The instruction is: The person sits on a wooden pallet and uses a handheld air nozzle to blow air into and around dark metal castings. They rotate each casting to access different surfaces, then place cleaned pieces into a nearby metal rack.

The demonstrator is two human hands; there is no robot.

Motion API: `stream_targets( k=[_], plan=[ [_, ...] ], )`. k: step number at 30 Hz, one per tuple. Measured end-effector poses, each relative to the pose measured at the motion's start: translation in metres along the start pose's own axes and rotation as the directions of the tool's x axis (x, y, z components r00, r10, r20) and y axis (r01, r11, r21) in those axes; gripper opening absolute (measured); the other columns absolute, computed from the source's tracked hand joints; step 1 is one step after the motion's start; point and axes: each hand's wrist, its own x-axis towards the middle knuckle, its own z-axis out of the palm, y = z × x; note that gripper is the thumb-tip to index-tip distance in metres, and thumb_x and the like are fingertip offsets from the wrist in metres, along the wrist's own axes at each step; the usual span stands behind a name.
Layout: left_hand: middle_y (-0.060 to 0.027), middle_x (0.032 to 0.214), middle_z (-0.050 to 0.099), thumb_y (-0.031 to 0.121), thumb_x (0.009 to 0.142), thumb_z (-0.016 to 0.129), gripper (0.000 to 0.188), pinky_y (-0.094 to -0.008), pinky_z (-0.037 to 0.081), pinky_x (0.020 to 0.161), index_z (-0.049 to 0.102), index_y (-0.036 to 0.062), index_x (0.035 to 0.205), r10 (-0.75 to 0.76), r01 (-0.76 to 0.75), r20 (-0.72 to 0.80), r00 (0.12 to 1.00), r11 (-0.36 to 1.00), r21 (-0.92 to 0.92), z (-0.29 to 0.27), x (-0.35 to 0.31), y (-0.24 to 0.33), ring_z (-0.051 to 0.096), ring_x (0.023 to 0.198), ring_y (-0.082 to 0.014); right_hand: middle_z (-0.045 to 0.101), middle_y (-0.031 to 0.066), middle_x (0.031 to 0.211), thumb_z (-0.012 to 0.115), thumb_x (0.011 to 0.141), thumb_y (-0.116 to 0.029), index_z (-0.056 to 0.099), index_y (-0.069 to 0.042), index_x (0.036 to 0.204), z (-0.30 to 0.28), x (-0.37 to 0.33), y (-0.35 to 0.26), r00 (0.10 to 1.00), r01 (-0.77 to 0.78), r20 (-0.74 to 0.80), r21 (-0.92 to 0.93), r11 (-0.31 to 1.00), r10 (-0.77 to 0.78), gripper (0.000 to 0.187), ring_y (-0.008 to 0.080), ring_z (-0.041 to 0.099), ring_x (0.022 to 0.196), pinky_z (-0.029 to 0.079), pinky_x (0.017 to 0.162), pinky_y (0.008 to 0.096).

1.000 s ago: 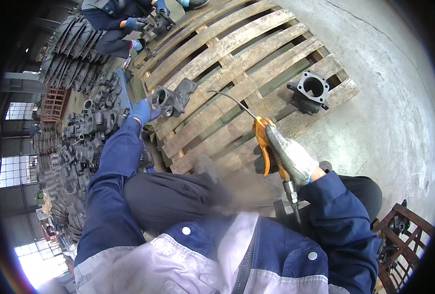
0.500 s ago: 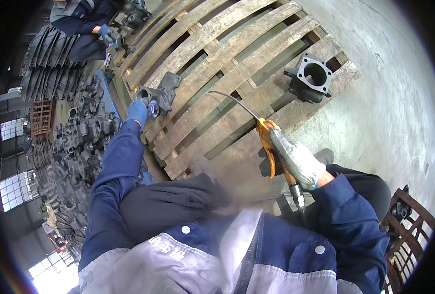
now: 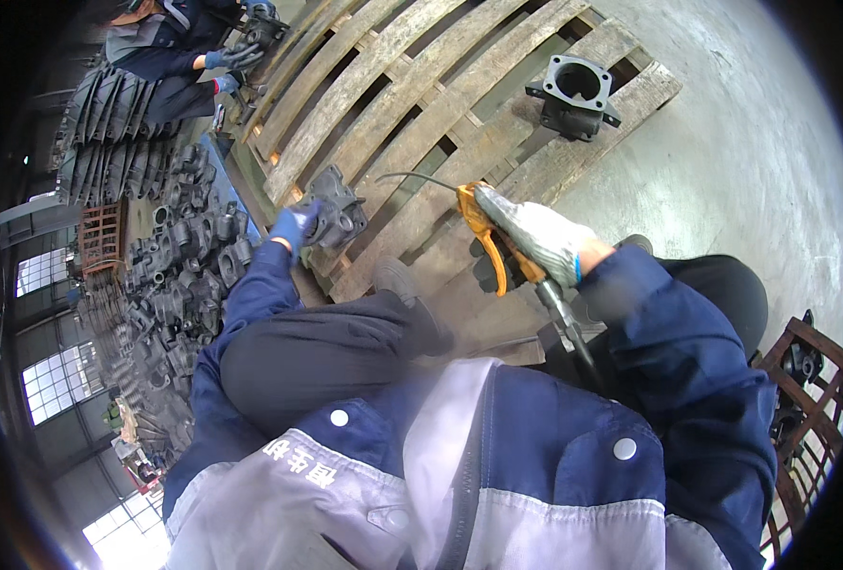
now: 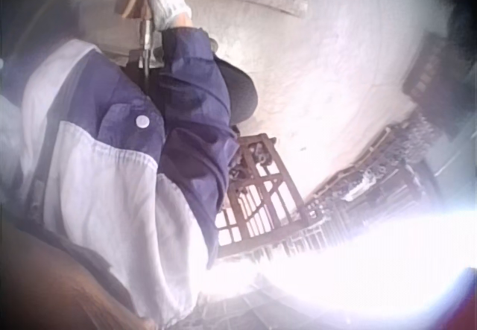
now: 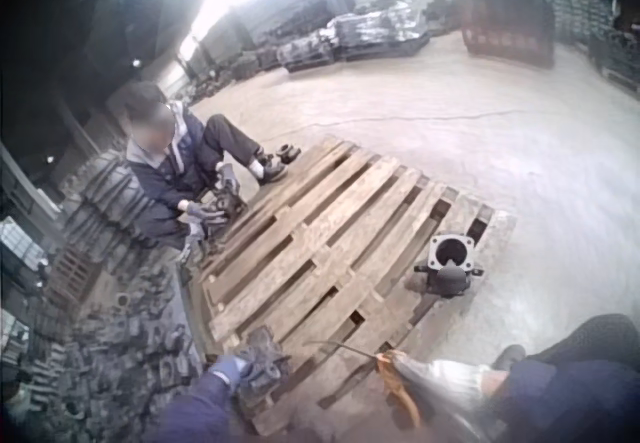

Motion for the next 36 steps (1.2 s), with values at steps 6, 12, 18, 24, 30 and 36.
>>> stream_targets(
  k=[6,12,18,24,30,36],
  plan=[
    [-0.0101,0.097,0.075,0.039,0.095,0.065,0.038,-0.0335,0.054,0.075,0.068,0.0043,0.108,0.062,-0.121,-0.158,0.986,0.911,-0.396,-0.203,-0.024,-0.006,0.07,0.083,-0.0194,0.066,0.0109,0.089,0.048,0.097,-0.062,0.061,-0.002,0.103,0.005,0.02,0.009,0.997,0.004,0.081,0.093,0.996,-0.012,0.061,0.0223,0.068,0.073,0.059,0.066,0.0377],
    [-0.0105,0.098,0.075,0.031,0.097,0.065,0.038,-0.0271,0.054,0.075,0.065,-0.0011,0.117,0.238,-0.298,-0.185,0.954,0.84,-0.454,-0.284,-0.101,0.092,0.07,0.087,-0.0146,0.063,0.007,0.081,0.039,0.103,-0.056,0.058,-0.009,0.095,0.016,0.044,0.005,0.982,0.022,0.188,0.041,0.999,-0.029,0.051,0.0189,0.063,0.063,0.056,0.061,0.0347],
    [-0.0132,0.101,0.074,0.027,0.096,0.065,0.036,-0.0304,0.053,0.087,0.066,-0.0032,0.115,0.35,-0.422,-0.243,0.905,0.817,-0.393,-0.21,-0.109,0.127,0.07,0.092,-0.0182,0.063,0.0106,0.078,0.038,0.101,-0.058,0.057,-0.007,0.093,0.028,0.064,0.009,0.972,-0.077,0.228,0.092,0.993,0.055,0.055,0.0238,0.066,0.066,0.058,0.062,0.0405],
    [-0.012,0.099,0.075,0.016,0.097,0.063,0.023,-0.03,0.055,0.083,0.069,-0.0008,0.112,0.268,-0.291,-0.2,0.942,0.952,-0.093,-0.178,-0.064,0.075,0.072,0.087,-0.018,0.063,0.0155,0.078,0.04,0.099,-0.062,0.056,-0.004,0.094,0.036,0.072,0.007,0.974,-0.087,0.216,0.083,0.993,0.067,0.06,0.0291,0.069,0.068,0.06,0.061,0.0482],
    [-0.0145,0.098,0.074,0.015,0.097,0.063,0.024,-0.0333,0.057,0.081,0.068,-0.0033,0.111,0.151,-0.183,-0.118,0.981,0.923,-0.338,-0.164,-0.05,0.05,0.072,0.083,-0.0214,0.063,0.0169,0.077,0.039,0.099,-0.062,0.056,-0.002,0.095,0.04,0.072,-0.001,0.977,-0.047,0.21,0.088,0.995,0.027,0.063,0.0296,0.068,0.064,0.06,0.059,0.0472],
    [-0.015,0.098,0.074,0.021,0.097,0.062,0.03,-0.0319,0.057,0.081,0.067,-0.0042,0.114,0.146,-0.169,-0.088,0.985,0.915,-0.367,-0.161,-0.059,0.048,0.07,0.084,-0.0206,0.063,0.0078,0.082,0.037,0.105,-0.049,0.061,-0.007,0.098,0.04,0.071,-0.008,0.98,-0.02,0.197,0.028,0.999,0.014,0.049,0.018,0.061,0.066,0.055,0.064,0.0344]
  ],
)
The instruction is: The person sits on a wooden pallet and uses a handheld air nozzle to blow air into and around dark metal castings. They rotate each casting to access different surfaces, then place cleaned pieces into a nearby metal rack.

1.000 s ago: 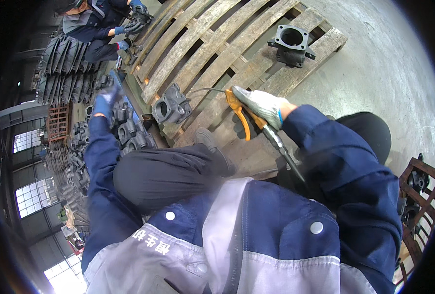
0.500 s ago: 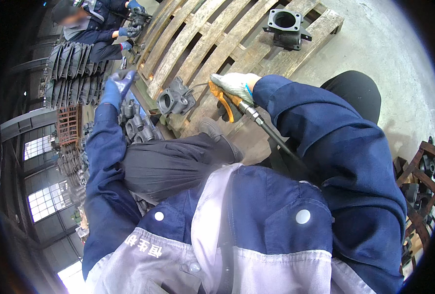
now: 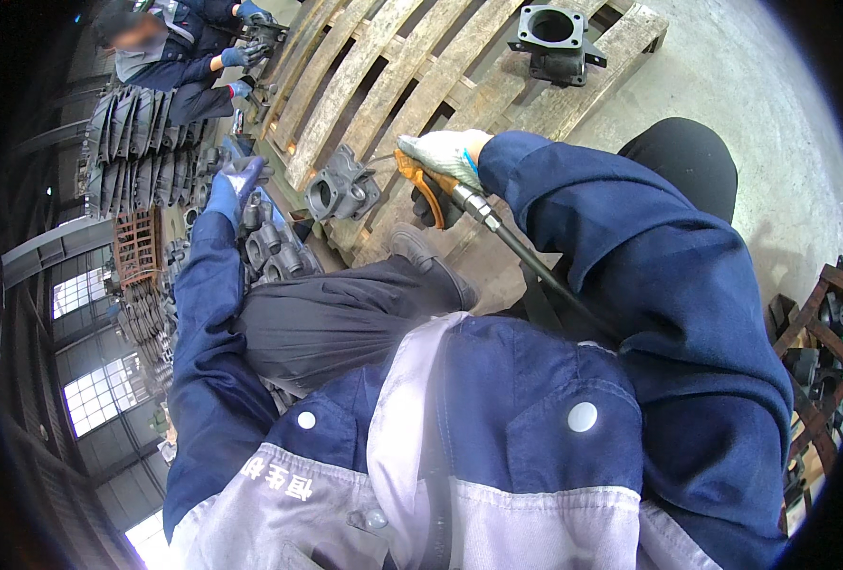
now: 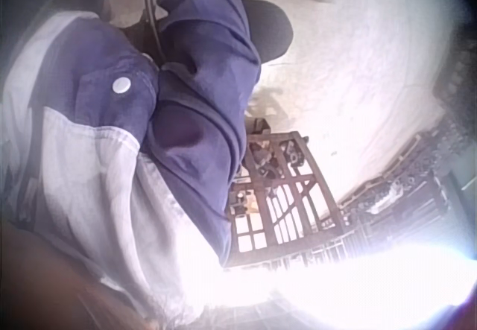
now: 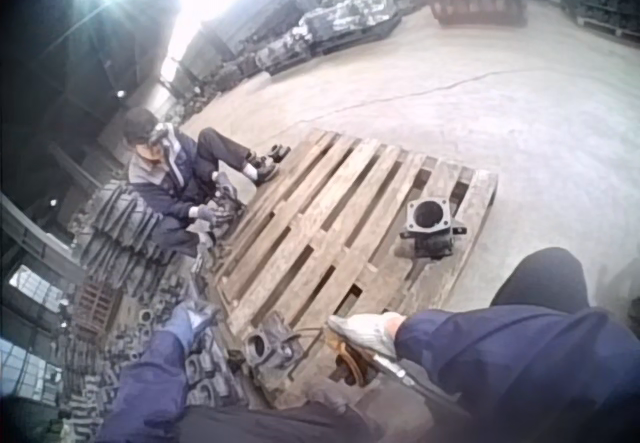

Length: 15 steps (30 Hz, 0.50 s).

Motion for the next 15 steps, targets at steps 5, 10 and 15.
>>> stream_targets(
  k=[5,10,15],
  plan=[
    [-0.0148,0.096,0.074,0.022,0.097,0.062,0.032,-0.031,0.057,0.082,0.067,-0.0043,0.114,-0.049,0.048,-0.01,0.999,0.998,-0.036,0.004,-0.005,0.003,0.071,0.085,-0.0207,0.063,0.0084,0.084,0.036,0.105,-0.048,0.061,-0.007,0.1,0.005,-0.005,-0.007,0.999,0.019,-0.025,-0.069,0.997,-0.021,0.048,0.0189,0.06,0.067,0.054,0.067,0.0351],
    [-0.0153,0.096,0.074,0.022,0.098,0.061,0.032,-0.0304,0.058,0.081,0.066,-0.0051,0.115,-0.039,0.038,-0.031,0.999,0.999,-0.034,0.007,-0.007,0.014,0.072,0.084,-0.0222,0.062,0.014,0.08,0.034,0.103,-0.055,0.056,-0.004,0.097,0.008,-0.001,-0.002,0.999,-0.016,-0.044,0.018,1.0,0.017,0.056,0.0256,0.064,0.062,0.058,0.061,0.0438],
    [-0.0154,0.097,0.074,0.019,0.1,0.058,0.029,-0.0308,0.058,0.081,0.066,-0.004,0.116,-0.053,0.053,0.009,0.999,0.999,0.002,0.007,0.001,0.02,0.072,0.084,-0.0221,0.062,0.0123,0.075,0.042,0.099,-0.061,0.057,-0.005,0.091,0.005,0.008,0.008,0.997,0.064,0.052,-0.038,0.997,-0.062,0.059,0.0247,0.066,0.061,0.059,0.058,0.0414]
  ],
)
